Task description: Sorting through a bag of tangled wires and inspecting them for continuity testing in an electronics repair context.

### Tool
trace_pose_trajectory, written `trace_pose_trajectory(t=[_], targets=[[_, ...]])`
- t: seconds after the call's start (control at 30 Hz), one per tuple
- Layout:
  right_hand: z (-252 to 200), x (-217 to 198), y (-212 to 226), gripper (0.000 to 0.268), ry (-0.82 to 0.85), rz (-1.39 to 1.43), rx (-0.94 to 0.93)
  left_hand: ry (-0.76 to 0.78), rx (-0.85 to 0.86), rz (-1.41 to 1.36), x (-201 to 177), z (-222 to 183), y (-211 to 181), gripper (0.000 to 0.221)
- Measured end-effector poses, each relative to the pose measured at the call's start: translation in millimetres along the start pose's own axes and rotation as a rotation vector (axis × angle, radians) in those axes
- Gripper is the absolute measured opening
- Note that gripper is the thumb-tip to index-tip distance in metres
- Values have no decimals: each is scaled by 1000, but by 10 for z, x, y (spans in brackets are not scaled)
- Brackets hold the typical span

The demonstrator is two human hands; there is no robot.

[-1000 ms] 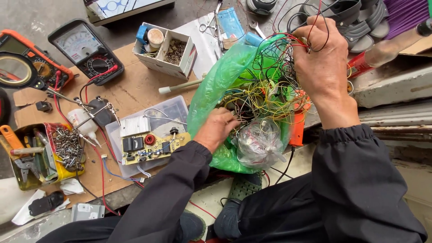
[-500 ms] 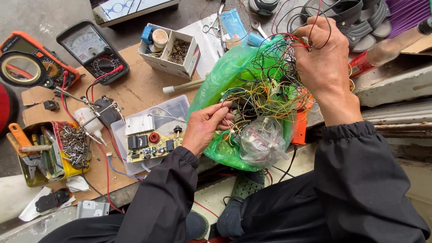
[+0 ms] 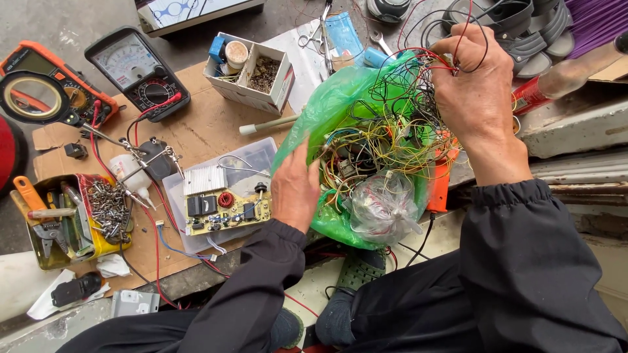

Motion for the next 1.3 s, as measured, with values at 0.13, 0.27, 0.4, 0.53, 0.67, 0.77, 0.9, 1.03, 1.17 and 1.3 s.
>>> trace_pose_trajectory(t=[0.13,0.27,0.4,0.53,0.67,0.77,0.9,1.03,1.17,1.3], targets=[[1,4,-11,18,-3,2,-21,-23,162,55,28,-181,-320,44],[4,-7,20,18,-3,7,-63,218,139,136,745,-450,-92,33],[-29,-12,-12,15,-2,10,-69,176,206,221,821,-678,-344,25],[-40,8,-40,18,3,31,-54,234,118,-79,866,-809,-396,35],[-42,-8,-26,19,0,47,-56,322,108,-180,929,-745,-300,32],[-43,-47,-14,25,-3,37,-63,373,81,-131,858,-610,-244,33],[-24,-83,1,26,-28,34,-100,498,-54,-101,930,-722,-114,32],[-24,-91,80,22,-24,4,-124,576,15,-223,989,-909,-217,42],[-2,-89,139,19,-28,-14,-142,575,121,-186,1042,-1025,-287,42],[7,-97,153,22,-35,8,-150,513,188,-178,1030,-1033,-254,37]])
Point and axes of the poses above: each hand's wrist, its own z-axis towards the middle knuckle, its own x-axis out of the palm, y = z × x, the point moved 9 cm from there along z, towards the middle knuckle, and after that the axes turned 5 degrees about -x, right-handed, at the moved point
